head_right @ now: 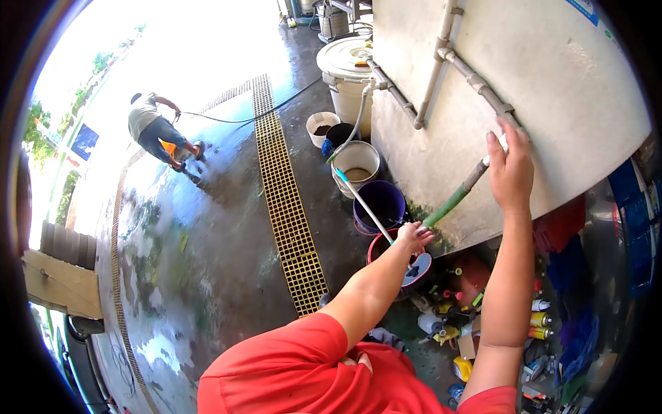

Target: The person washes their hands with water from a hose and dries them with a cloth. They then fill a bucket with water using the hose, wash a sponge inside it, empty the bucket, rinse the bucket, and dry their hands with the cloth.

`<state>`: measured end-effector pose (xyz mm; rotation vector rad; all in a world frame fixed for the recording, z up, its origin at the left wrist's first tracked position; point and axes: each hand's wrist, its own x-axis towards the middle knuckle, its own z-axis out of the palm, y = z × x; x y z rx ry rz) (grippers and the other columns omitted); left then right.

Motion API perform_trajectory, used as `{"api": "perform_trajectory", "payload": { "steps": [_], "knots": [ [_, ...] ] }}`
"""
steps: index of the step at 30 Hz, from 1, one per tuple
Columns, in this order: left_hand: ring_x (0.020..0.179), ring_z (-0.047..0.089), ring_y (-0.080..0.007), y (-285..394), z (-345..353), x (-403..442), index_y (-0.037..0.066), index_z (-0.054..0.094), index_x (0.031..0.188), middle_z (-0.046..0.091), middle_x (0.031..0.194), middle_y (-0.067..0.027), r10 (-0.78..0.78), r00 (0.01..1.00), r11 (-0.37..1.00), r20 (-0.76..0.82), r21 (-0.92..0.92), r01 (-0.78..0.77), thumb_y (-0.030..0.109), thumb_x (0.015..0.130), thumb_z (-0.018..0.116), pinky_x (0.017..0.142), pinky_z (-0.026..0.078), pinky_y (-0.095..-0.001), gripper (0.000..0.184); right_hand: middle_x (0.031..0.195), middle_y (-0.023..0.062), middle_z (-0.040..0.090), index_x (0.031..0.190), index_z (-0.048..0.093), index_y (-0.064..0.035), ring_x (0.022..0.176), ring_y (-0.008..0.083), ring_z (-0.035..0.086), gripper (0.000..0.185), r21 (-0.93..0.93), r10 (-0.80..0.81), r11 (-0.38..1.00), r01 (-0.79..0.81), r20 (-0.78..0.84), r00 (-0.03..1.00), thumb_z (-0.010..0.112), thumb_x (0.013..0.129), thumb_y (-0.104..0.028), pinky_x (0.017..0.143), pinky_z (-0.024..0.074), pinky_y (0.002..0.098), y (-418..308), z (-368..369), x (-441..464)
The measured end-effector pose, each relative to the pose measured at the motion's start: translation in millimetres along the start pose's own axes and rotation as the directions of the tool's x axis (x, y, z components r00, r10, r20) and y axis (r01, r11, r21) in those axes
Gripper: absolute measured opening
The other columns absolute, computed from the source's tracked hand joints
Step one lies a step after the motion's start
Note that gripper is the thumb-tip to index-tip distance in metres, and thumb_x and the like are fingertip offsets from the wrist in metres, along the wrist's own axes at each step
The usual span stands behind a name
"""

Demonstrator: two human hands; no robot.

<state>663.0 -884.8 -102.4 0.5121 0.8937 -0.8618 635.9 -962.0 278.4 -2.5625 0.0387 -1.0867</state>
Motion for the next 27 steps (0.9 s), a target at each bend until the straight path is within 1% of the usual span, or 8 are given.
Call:
{"api": "perform_trajectory", "payload": {
  "steps": [5,6,8,11,14,17,20,27],
  "knots": [
    [0.093,0.056,-0.0367,-7,-12,10,0.009,0.049,0.122,0.054,0.107,-0.0196,0.033,0.999,0.999,-0.013,-0.042,-0.033,0.021,0.094,0.042,0.079,0.051,-0.0532,0.032,0.127,0.0175,0.050,0.129,0.040,0.0053,0.114,0.0234,0.051,0.040,0.539,0.467,0.769,-0.343,-0.107,0.878,0.051,0.094,-0.009,0.096,0.0411,0.0334,12,34,-109],
    [0.089,0.058,-0.0367,-7,-15,12,0.009,0.051,0.119,0.055,0.107,-0.0190,0.068,0.998,0.997,-0.011,-0.025,-0.069,0.022,0.093,0.042,0.075,0.052,-0.0517,0.030,0.109,0.0029,0.055,0.128,0.046,-0.0017,0.071,0.0064,0.043,0.034,0.493,0.506,0.768,-0.409,-0.075,0.859,0.048,0.096,-0.015,0.059,0.0373,0.0215,39,63,-160],
    [0.071,0.057,-0.0285,-7,-28,24,0.010,0.057,0.102,0.058,0.092,-0.0154,0.092,0.993,0.995,0.077,0.022,-0.094,0.024,0.091,0.046,0.050,0.043,-0.0423,0.021,0.106,0.0035,0.058,0.119,0.053,0.0003,0.080,0.0109,0.053,0.033,0.445,0.757,0.372,-0.814,0.362,0.544,0.050,0.095,-0.023,0.067,0.0438,0.0243,25,104,-232],
    [0.088,0.060,-0.0244,-12,-67,60,0.007,0.060,0.110,0.063,0.098,-0.0079,0.433,0.685,0.327,0.585,0.607,-0.725,0.034,0.091,0.052,0.080,0.047,-0.0345,0.035,0.127,0.0118,0.051,0.132,0.045,0.0013,0.115,0.0214,0.050,0.049,0.543,0.606,-0.190,-0.818,0.720,0.338,0.042,0.098,-0.034,0.097,0.0391,0.0339,7,163,-266],
    [0.101,0.057,-0.0218,-24,-56,-12,0.008,0.059,0.117,0.062,0.110,-0.0076,0.426,0.858,0.720,0.287,0.467,-0.513,0.050,0.092,0.044,0.089,0.043,-0.0344,0.051,0.122,0.0105,0.054,0.126,0.049,-0.0009,0.108,0.0204,0.052,0.047,0.470,0.630,-0.251,-0.847,0.743,0.225,0.042,0.097,-0.038,0.092,0.0415,0.0337,49,226,-281],
    [0.123,0.040,-0.0247,-39,-51,-63,0.008,0.037,0.136,0.045,0.132,-0.0117,0.421,0.851,0.550,0.314,0.657,-0.515,0.046,0.089,0.048,0.104,0.030,-0.0333,0.061,0.113,0.0115,0.058,0.117,0.053,-0.0015,0.099,0.0206,0.056,0.043,0.351,0.659,-0.235,-0.906,0.743,0.116,0.043,0.096,-0.037,0.085,0.0455,0.0340,97,269,-301],
    [0.129,0.040,-0.0308,-39,-34,-58,-0.001,0.034,0.138,0.043,0.137,-0.0192,0.678,0.709,0.359,0.192,0.756,-0.548,0.045,0.081,0.061,0.106,0.030,-0.0361,0.078,0.105,0.0116,0.061,0.110,0.057,-0.0024,0.091,0.0207,0.059,0.038,0.374,0.545,-0.359,-0.855,0.827,0.133,0.044,0.095,-0.035,0.079,0.0485,0.0340,97,273,-317],
    [0.121,0.046,-0.0302,14,-42,-1,-0.002,0.045,0.129,0.051,0.127,-0.0180,0.285,0.949,0.906,0.135,0.286,-0.313,0.052,0.083,0.057,0.101,0.035,-0.0380,0.073,0.094,0.0080,0.061,0.101,0.058,-0.0041,0.085,0.0190,0.060,0.025,0.536,0.395,-0.367,-0.760,0.830,0.394,0.047,0.092,-0.024,0.078,0.0485,0.0328,51,245,-311]
  ]
}}
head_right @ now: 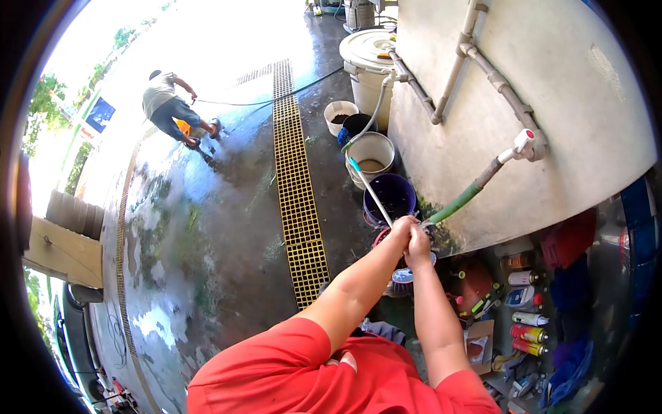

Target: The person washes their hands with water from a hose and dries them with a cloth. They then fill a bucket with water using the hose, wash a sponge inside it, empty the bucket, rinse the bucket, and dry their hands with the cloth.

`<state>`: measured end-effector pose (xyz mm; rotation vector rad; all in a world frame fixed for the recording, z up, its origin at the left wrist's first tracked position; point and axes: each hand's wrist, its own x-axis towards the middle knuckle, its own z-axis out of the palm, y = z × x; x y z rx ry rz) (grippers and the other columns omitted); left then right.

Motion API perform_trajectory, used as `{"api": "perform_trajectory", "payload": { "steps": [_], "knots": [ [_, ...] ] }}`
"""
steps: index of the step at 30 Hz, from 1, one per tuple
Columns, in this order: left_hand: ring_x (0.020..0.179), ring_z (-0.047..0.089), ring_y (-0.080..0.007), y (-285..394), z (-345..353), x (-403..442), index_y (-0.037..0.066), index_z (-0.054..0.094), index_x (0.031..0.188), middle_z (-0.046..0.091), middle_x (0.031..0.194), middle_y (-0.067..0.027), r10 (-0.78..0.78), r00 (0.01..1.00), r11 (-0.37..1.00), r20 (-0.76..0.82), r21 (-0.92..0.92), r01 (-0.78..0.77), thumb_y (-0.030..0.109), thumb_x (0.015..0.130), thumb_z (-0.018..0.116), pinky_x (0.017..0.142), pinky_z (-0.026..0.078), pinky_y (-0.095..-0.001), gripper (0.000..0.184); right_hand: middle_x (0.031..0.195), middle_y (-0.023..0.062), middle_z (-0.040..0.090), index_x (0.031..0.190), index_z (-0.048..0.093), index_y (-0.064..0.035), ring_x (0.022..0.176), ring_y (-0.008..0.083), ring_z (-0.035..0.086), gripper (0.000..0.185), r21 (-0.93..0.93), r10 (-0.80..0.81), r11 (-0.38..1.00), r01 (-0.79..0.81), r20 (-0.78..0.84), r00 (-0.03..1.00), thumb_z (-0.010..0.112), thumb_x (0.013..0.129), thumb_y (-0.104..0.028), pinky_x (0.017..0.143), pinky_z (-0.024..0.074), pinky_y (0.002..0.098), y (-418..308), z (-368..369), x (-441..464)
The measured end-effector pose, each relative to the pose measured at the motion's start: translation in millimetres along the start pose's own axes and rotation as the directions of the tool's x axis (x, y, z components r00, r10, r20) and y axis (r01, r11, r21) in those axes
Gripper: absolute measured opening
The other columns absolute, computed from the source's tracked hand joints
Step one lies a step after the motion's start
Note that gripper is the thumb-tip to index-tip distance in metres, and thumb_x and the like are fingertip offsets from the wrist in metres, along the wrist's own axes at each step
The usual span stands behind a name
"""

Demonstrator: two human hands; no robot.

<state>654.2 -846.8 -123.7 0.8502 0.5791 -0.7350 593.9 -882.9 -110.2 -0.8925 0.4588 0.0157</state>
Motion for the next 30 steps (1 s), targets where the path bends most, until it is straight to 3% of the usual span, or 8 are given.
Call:
{"api": "perform_trajectory", "payload": {
  "steps": [7,10,11,16,18,23,27,30],
  "knots": [
    [0.111,0.054,-0.0288,-2,18,-69,-0.002,0.055,0.120,0.059,0.117,-0.0163,-0.029,0.999,0.996,-0.020,0.085,0.030,0.058,0.086,0.051,0.096,0.040,-0.0423,0.070,0.108,0.0186,0.060,0.123,0.049,0.0035,0.094,0.0266,0.057,0.064,-0.450,-0.165,0.884,0.125,-0.052,0.985,0.047,0.091,-0.052,0.088,0.0440,0.0373,-10,-22,55],
    [0.122,0.043,-0.0248,-42,11,-75,0.010,0.024,0.143,0.041,0.134,-0.0146,-0.130,0.965,0.981,0.229,-0.110,0.158,0.034,0.080,0.063,0.099,0.036,-0.0380,0.079,0.111,0.0258,0.059,0.124,0.048,0.0041,0.099,0.0386,0.059,0.061,-0.962,-0.265,0.234,-0.142,-0.203,0.943,0.053,0.089,-0.045,0.087,0.0456,0.0424,-24,-30,69],
    [0.117,0.044,-0.0228,-48,28,-99,0.011,0.025,0.140,0.042,0.129,-0.0126,0.135,0.973,0.986,0.188,0.068,-0.150,0.037,0.081,0.061,0.099,0.036,-0.0359,0.075,0.113,0.0275,0.058,0.124,0.048,0.0044,0.103,0.0411,0.058,0.060,-0.983,-0.350,0.062,-0.175,-0.185,0.918,0.054,0.088,-0.043,0.087,0.0460,0.0438,-33,-21,57],
    [0.087,0.056,-0.0237,-11,27,-23,0.013,0.048,0.107,0.056,0.095,-0.0106,0.182,0.983,0.983,-0.023,-0.029,-0.182,0.037,0.085,0.057,0.076,0.047,-0.0425,0.034,0.092,0.0077,0.063,0.101,0.063,-0.0032,0.081,0.0162,0.059,0.030,-0.183,-0.017,0.983,0.009,-0.041,0.999,0.056,0.090,-0.030,0.074,0.0493,0.0312,15,-46,93],
    [0.074,0.060,-0.0233,22,21,-39,0.013,0.058,0.087,0.060,0.081,-0.0093,0.095,0.986,0.989,0.136,-0.126,-0.077,0.033,0.088,0.055,0.063,0.049,-0.0414,0.021,0.092,0.0058,0.061,0.098,0.062,-0.0028,0.082,0.0167,0.057,0.029,-0.084,0.012,0.996,-0.018,-0.073,0.997,0.049,0.094,-0.029,0.076,0.0472,0.0314,-21,2,39],
    [0.114,0.049,-0.0219,-41,-26,95,0.010,0.053,0.121,0.057,0.116,-0.0083,0.172,0.931,0.905,0.321,0.322,-0.278,0.039,0.094,0.044,0.095,0.038,-0.0381,0.041,0.101,0.0074,0.057,0.112,0.053,0.0008,0.089,0.0167,0.054,0.032,-0.475,-0.249,0.856,0.204,-0.033,0.968,0.052,0.092,-0.025,0.084,0.0446,0.0316,-13,25,-1],
    [0.124,0.042,-0.0202,7,42,-83,0.003,0.043,0.133,0.046,0.136,-0.0071,0.359,0.906,0.858,0.223,0.304,-0.415,0.045,0.100,0.026,0.107,0.027,-0.0322,0.057,0.112,0.0099,0.052,0.128,0.046,-0.0050,0.105,0.0211,0.050,0.047,0.031,0.140,0.990,-0.137,-0.164,0.976,0.052,0.092,-0.034,0.095,0.0388,0.0390,-63,13,11],
    [0.125,0.043,-0.0219,13,34,-61,0.004,0.048,0.131,0.050,0.132,-0.0096,-0.146,0.970,0.978,0.196,0.178,0.112,0.045,0.100,0.026,0.107,0.028,-0.0321,0.056,0.130,0.0109,0.050,0.133,0.044,0.0000,0.122,0.0221,0.043,0.056,-0.316,-0.048,0.949,-0.002,-0.151,0.987,0.046,0.095,-0.042,0.105,0.0301,0.0336,-47,19,8]
  ]
}}
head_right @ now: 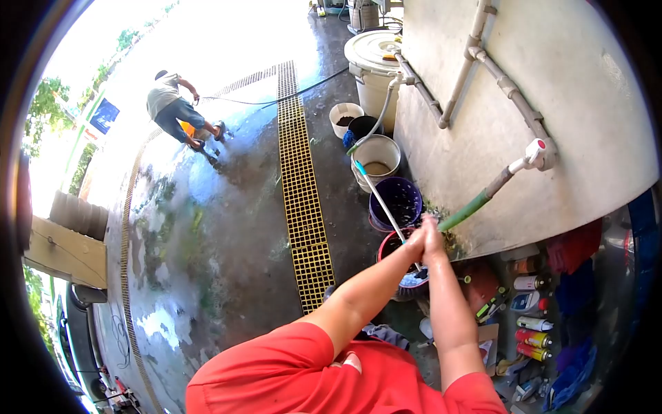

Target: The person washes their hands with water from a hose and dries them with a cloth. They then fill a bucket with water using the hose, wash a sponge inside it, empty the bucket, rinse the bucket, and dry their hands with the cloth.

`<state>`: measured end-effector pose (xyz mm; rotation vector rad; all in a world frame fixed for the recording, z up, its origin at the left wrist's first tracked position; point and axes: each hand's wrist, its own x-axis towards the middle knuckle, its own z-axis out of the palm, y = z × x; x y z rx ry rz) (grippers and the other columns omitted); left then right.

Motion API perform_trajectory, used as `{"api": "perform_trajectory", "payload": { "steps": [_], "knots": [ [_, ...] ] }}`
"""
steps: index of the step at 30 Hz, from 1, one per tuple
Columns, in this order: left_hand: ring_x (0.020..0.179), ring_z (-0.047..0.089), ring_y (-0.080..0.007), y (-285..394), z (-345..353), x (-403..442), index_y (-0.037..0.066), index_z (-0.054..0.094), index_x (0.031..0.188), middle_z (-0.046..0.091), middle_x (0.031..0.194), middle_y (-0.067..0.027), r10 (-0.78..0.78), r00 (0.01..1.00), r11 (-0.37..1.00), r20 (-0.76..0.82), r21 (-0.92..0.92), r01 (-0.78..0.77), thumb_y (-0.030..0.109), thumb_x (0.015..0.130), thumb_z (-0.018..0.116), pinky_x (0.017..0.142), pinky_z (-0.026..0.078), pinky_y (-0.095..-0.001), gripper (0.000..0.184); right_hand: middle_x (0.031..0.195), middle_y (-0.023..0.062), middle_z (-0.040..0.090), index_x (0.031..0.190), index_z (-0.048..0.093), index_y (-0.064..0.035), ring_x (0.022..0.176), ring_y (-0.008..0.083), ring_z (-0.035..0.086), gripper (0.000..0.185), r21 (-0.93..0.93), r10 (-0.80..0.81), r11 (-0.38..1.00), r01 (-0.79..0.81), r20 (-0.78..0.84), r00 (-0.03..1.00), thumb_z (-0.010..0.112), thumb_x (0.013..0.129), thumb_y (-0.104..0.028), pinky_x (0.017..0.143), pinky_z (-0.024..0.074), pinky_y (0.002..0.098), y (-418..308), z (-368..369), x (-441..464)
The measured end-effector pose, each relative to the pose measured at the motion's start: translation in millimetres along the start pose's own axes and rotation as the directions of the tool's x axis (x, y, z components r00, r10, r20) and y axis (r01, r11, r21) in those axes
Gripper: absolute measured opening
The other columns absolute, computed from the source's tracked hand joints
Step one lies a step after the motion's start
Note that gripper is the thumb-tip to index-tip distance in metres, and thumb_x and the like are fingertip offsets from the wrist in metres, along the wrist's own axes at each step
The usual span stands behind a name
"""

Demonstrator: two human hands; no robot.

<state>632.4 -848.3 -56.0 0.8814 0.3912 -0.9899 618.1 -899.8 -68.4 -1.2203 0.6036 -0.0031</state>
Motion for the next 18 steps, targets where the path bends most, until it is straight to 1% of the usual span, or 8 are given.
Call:
{"api": "perform_trajectory", "payload": {
  "steps": [5,8,9,11,12,14,17,18],
  "knots": [
    [0.123,0.044,-0.0235,-41,-44,80,0.007,0.046,0.133,0.051,0.129,-0.0107,0.294,0.941,0.640,0.167,-0.766,-0.064,0.051,0.096,0.035,0.102,0.034,-0.0382,0.059,0.131,0.0096,0.049,0.131,0.047,-0.0020,0.119,0.0195,0.045,0.058,0.043,0.155,0.986,-0.159,0.088,0.984,0.049,0.093,-0.045,0.103,0.0326,0.0332,2,3,12],
    [0.122,0.046,-0.0272,0,15,-34,0.004,0.040,0.136,0.050,0.132,-0.0157,0.043,0.980,0.992,-0.192,0.127,-0.018,0.050,0.095,0.035,0.099,0.037,-0.0385,0.062,0.113,0.0176,0.056,0.120,0.050,0.0025,0.107,0.0284,0.051,0.062,-0.251,-0.166,0.957,0.146,-0.061,0.984,0.049,0.090,-0.052,0.095,0.0385,0.0367,49,-42,68],
    [0.124,0.043,-0.0301,-33,15,16,0.001,0.032,0.139,0.045,0.135,-0.0175,0.698,0.714,0.678,0.040,0.284,-0.678,0.040,0.092,0.045,0.101,0.035,-0.0376,0.063,0.108,0.0202,0.058,0.116,0.051,0.0040,0.103,0.0313,0.053,0.064,-0.432,-0.371,0.852,0.296,-0.098,0.923,0.049,0.089,-0.054,0.092,0.0404,0.0379,70,-61,91],
    [0.130,0.032,-0.0359,-45,38,-25,-0.003,0.011,0.143,0.030,0.139,-0.0277,0.863,0.493,0.295,0.110,0.682,-0.669,0.032,0.082,0.059,0.107,0.028,-0.0381,0.085,0.116,0.0260,0.055,0.119,0.050,0.0008,0.116,0.0404,0.048,0.062,-0.882,-0.303,0.464,-0.084,-0.248,0.920,0.054,0.086,-0.051,0.098,0.0381,0.0426,68,-65,110],
    [0.130,0.029,-0.0404,-49,52,-66,-0.005,0.004,0.143,0.026,0.139,-0.0320,0.603,0.798,0.663,0.025,0.541,-0.518,0.035,0.079,0.062,0.108,0.026,-0.0389,0.095,0.120,0.0256,0.053,0.120,0.050,-0.0011,0.116,0.0409,0.049,0.058,-0.962,-0.235,0.240,-0.133,-0.190,0.953,0.056,0.085,-0.047,0.099,0.0378,0.0459,40,-48,82],
    [0.131,0.027,-0.0438,-49,80,-113,-0.004,-0.003,0.143,0.025,0.137,-0.0349,0.507,0.860,0.603,-0.060,0.737,-0.304,0.037,0.074,0.068,0.110,0.024,-0.0398,0.108,0.128,0.0235,0.049,0.118,0.052,-0.0037,0.113,0.0412,0.052,0.052,-0.986,-0.159,-0.165,-0.037,-0.010,0.987,0.063,0.082,-0.040,0.096,0.0395,0.0526,-1,-28,42],
    [0.121,0.041,-0.0470,-46,73,-78,-0.005,-0.004,0.143,0.031,0.135,-0.0362,0.410,0.887,0.736,-0.214,0.653,-0.182,0.034,0.071,0.070,0.101,0.037,-0.0454,0.111,0.121,0.0222,0.055,0.113,0.056,-0.0018,0.108,0.0413,0.055,0.047,-0.997,-0.014,-0.077,0.002,0.003,1.000,0.065,0.081,-0.036,0.091,0.0435,0.0510,-6,-7,37],
    [0.119,0.042,-0.0457,-44,60,-44,-0.004,0.000,0.141,0.033,0.133,-0.0349,0.455,0.861,0.805,-0.226,0.517,-0.290,0.035,0.072,0.069,0.100,0.038,-0.0451,0.106,0.108,0.0211,0.062,0.109,0.059,0.0000,0.102,0.0384,0.059,0.044,-0.948,-0.144,0.282,0.146,0.109,0.984,0.066,0.081,-0.034,0.085,0.0470,0.0489,32,-22,63]
  ]
}}
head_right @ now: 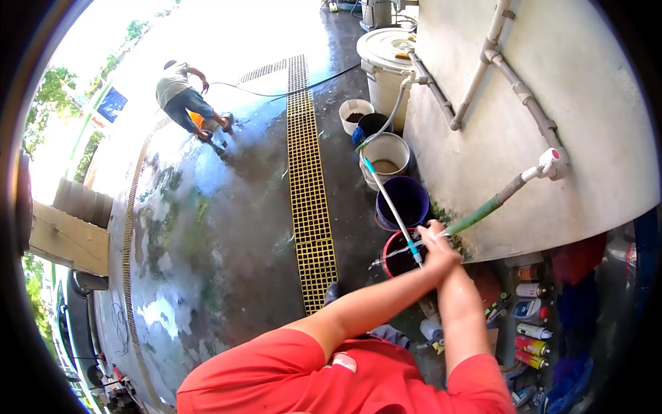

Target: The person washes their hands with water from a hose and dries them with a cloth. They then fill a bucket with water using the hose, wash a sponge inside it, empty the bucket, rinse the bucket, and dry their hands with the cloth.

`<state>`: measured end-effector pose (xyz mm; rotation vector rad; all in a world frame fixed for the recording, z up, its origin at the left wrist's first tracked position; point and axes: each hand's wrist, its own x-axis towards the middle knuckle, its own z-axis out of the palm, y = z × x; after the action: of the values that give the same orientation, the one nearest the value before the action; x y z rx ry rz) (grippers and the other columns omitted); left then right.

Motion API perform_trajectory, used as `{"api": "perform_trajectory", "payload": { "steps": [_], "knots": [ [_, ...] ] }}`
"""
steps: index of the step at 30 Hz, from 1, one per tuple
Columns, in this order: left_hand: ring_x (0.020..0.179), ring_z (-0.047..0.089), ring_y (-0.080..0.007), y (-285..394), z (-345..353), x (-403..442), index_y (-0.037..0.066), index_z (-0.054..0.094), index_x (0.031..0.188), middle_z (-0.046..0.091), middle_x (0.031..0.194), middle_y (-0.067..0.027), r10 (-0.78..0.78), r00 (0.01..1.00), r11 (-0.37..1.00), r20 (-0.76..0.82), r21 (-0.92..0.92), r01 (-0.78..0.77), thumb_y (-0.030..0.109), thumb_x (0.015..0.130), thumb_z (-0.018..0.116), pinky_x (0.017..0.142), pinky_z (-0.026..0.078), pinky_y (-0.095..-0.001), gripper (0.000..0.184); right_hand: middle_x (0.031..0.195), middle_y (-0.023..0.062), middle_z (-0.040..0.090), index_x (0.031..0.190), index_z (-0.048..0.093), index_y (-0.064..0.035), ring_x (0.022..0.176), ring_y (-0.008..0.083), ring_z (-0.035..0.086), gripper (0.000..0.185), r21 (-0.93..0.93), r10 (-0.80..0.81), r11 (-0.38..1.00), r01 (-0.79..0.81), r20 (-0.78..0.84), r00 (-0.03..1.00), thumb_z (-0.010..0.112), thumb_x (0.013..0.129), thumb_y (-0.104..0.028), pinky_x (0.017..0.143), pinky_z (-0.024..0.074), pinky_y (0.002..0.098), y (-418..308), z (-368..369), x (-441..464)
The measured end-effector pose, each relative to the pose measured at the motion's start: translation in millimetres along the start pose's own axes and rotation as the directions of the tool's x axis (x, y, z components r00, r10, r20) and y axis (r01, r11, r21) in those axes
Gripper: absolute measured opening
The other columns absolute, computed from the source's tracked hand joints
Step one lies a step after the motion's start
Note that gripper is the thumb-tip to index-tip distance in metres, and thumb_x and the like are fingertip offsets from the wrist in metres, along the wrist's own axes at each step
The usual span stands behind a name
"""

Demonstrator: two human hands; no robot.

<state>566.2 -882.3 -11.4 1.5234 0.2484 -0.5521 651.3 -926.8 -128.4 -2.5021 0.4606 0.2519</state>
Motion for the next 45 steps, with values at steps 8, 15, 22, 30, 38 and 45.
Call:
{"api": "perform_trajectory", "payload": {
  "steps": [8,15,22,30,38,45],
  "knots": [
    [0.101,0.053,-0.0355,-46,-30,134,-0.002,0.029,0.124,0.048,0.116,-0.0247,-0.277,0.934,0.720,0.225,-0.595,0.357,0.038,0.079,0.062,0.086,0.045,-0.0428,0.068,0.091,0.0086,0.059,0.094,0.057,-0.0044,0.082,0.0223,0.058,0.024,0.960,0.290,-0.091,-0.265,0.280,0.915,0.050,0.090,-0.027,0.073,0.0471,0.0331,41,37,-2],
    [0.086,0.061,-0.0265,-59,-30,140,0.000,0.055,0.109,0.061,0.101,-0.0157,-0.272,0.926,0.679,0.263,-0.629,0.378,0.042,0.086,0.055,0.073,0.050,-0.0408,0.047,0.098,0.0262,0.063,0.098,0.062,0.0040,0.096,0.0405,0.059,0.058,0.384,0.164,0.920,-0.080,-0.192,0.967,0.037,0.095,-0.048,0.087,0.0430,0.0452,-49,-39,-45],
    [0.131,0.029,-0.0362,-20,-20,-36,-0.007,0.015,0.140,0.031,0.137,-0.0271,0.332,0.933,0.943,0.141,-0.069,-0.326,0.040,0.086,0.056,0.108,0.026,-0.0364,0.082,0.115,0.0196,0.061,0.109,0.063,-0.0042,0.106,0.0374,0.059,0.045,-0.400,0.188,0.907,-0.132,0.106,0.976,0.062,0.082,-0.041,0.089,0.0473,0.0481,-36,-49,-14],
    [0.102,0.055,-0.0286,114,-68,-139,0.010,0.063,0.101,0.062,0.101,-0.0102,0.675,0.107,0.364,0.730,-0.203,-0.909,0.032,0.091,0.048,0.102,0.031,-0.0488,0.028,0.105,0.0173,0.066,0.100,0.069,-0.0077,0.101,0.0337,0.062,0.032,-0.657,0.046,0.683,0.318,0.474,0.879,0.062,0.083,-0.034,0.087,0.0490,0.0448,-45,-23,-18],
    [0.094,0.062,-0.0257,59,-90,32,0.019,0.065,0.097,0.063,0.094,-0.0054,0.241,0.675,0.062,0.697,0.683,-0.728,0.020,0.083,0.053,0.081,0.044,-0.0599,0.018,0.111,0.0099,0.062,0.105,0.062,-0.0102,0.106,0.0216,0.057,0.039,-0.222,-0.132,0.961,0.166,0.159,0.978,0.047,0.092,-0.043,0.088,0.0468,0.0346,-50,-31,-50],
    [0.104,0.060,-0.0302,70,-82,61,0.010,0.068,0.093,0.065,0.103,-0.0167,0.075,0.887,0.339,0.455,0.825,-0.452,0.029,0.083,0.050,0.096,0.037,-0.0478,0.028,0.120,0.0087,0.056,0.124,0.049,-0.0097,0.113,0.0192,0.052,0.039,0.888,0.170,-0.366,-0.280,0.360,0.917,0.050,0.092,-0.033,0.096,0.0402,0.0342,-58,-43,-92]
  ]
}}
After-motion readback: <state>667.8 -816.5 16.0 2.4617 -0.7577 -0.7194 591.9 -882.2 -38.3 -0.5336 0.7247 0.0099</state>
